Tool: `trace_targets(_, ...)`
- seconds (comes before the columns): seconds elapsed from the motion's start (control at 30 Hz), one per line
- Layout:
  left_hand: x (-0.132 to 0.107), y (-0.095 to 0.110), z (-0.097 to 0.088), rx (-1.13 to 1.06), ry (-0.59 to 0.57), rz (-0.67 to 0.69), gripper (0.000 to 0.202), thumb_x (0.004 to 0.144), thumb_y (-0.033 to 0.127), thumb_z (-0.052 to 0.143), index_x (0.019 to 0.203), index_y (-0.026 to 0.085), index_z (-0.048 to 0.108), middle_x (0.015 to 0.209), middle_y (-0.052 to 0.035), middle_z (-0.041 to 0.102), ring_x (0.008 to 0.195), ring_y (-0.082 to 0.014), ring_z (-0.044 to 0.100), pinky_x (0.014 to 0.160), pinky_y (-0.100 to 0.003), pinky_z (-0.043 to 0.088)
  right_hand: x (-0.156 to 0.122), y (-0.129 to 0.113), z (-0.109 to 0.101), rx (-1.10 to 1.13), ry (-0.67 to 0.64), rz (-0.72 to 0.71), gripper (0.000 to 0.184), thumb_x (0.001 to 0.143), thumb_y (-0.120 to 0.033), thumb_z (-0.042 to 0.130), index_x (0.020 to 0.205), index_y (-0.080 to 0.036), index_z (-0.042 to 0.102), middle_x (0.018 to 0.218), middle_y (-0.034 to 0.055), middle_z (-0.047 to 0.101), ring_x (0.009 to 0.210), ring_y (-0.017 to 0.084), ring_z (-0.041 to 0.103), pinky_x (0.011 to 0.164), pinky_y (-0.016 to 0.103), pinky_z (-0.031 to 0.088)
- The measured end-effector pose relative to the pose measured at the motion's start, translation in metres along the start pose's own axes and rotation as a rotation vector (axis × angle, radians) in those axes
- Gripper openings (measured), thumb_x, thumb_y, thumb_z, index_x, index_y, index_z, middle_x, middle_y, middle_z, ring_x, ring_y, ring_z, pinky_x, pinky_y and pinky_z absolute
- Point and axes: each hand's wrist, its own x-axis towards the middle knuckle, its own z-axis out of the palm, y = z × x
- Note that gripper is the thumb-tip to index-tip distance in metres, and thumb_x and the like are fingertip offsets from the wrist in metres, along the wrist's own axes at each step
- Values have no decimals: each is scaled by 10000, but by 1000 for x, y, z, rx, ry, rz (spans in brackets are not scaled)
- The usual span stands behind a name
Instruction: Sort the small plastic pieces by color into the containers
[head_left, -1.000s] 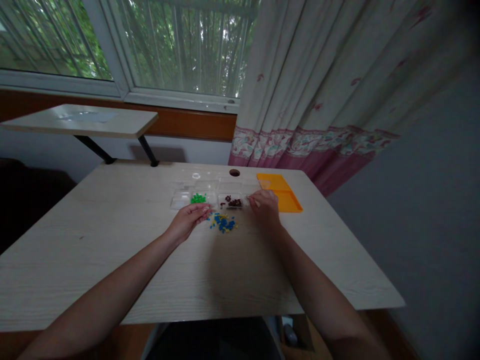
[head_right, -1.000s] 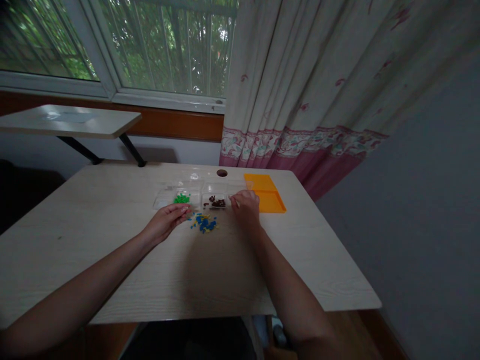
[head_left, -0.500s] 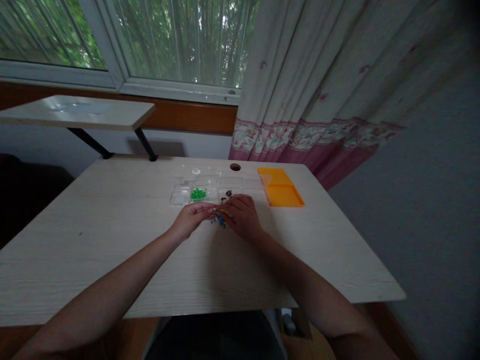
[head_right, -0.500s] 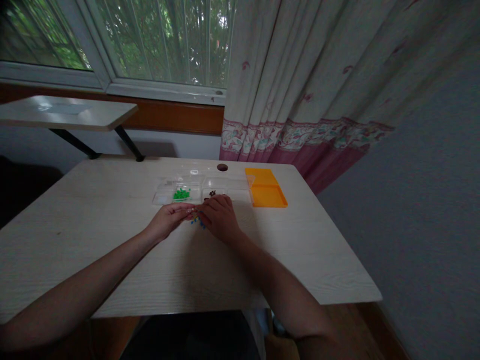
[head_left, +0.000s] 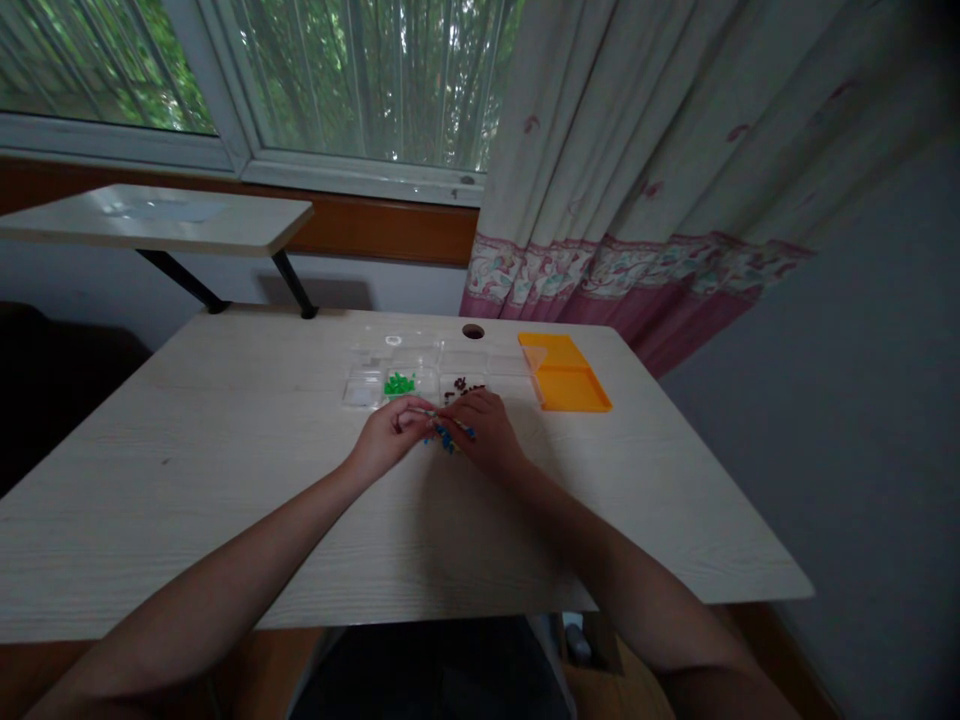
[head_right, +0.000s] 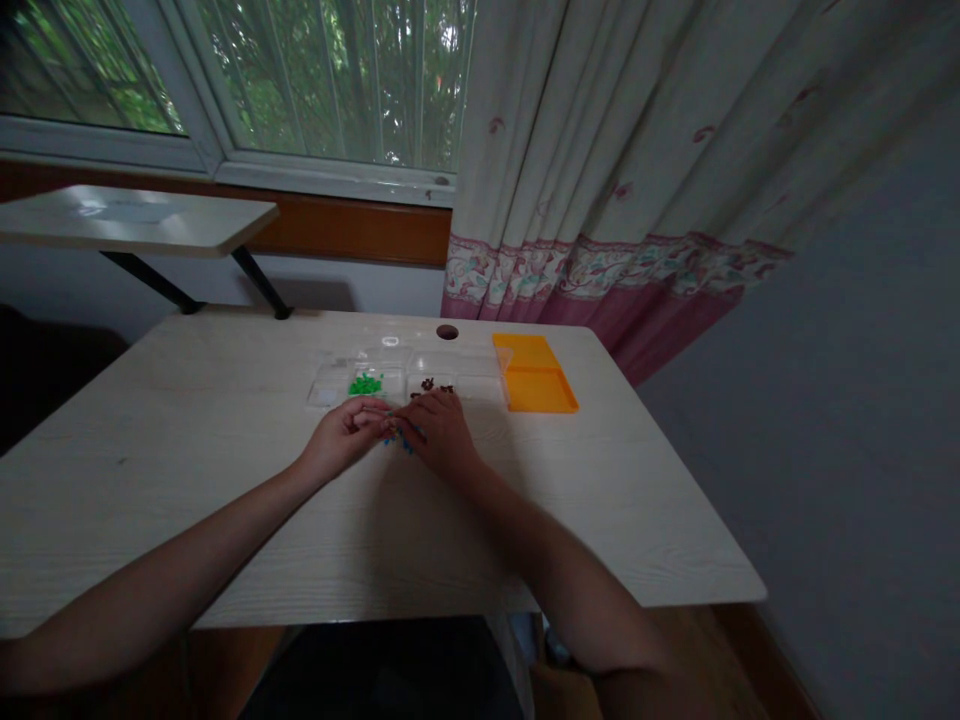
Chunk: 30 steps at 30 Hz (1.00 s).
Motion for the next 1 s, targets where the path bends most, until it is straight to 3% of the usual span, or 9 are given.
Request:
trace_targets(0.33, -3, -1, 1, 71, -56, 32, 408, 776, 408, 755, 1091, 180, 631, 885, -55, 741, 817, -190, 706, 814, -322, 546, 1, -1, 2, 79, 9, 31, 206, 964, -317, 547, 895, -225, 718, 880, 54, 713, 896, 192, 621, 860, 347, 448)
trace_targets(0.43, -4, 4, -8, 319, -40, 132, 348, 845, 359, 675, 1156, 203, 658, 964, -63, 746, 894, -203, 697, 869, -331, 527, 0, 4, 0, 85, 14, 30, 211, 962, -326, 547, 894, -221, 716, 886, 61, 709, 897, 194, 620, 856, 343, 454)
trace_targets(0.53, -2, 11, -20, 636, 62, 279, 289, 865, 293, 624, 1131, 212, 702, 1092, -76, 728, 1034, -234, 660, 968, -349, 482, 0, 13, -6, 69, 52, 60, 214, 961, -329, 549, 892, -219, 718, 898, 68, 710, 898, 200, 618, 858, 352, 453)
trace_targets(0.67, 4, 10, -32, 919, 65, 383, 263, 906, 252, 542, 1094, 180, 711, 1038, -97, 714, 986, -240, 637, 912, -360, 490, 1, 32, -19, 31, 118, 146, 225, 962, -327, 546, 873, -204, 711, 856, 67, 707, 869, 212, 616, 814, 357, 453)
trace_targets(0.8, 5, 4, -30, 1068, -39, 467, 228, 929, 264, 552, 1078, 188, 707, 993, -92, 684, 988, -242, 601, 918, -381, 469, 1, 50, -29, -13, 176, 231, 280, 972, -377, 524, 839, -204, 699, 836, 66, 699, 846, 220, 611, 807, 366, 454)
trace_targets(1.0, 2, 3, -25, 1147, -42, 497, 225, 901, 322, 639, 1069, 191, 710, 969, -96, 624, 974, -255, 560, 884, -403, 459, 1, 53, -30, -30, 174, 243, 298, 972, -397, 520, 820, -208, 693, 827, 62, 697, 838, 221, 614, 808, 365, 452)
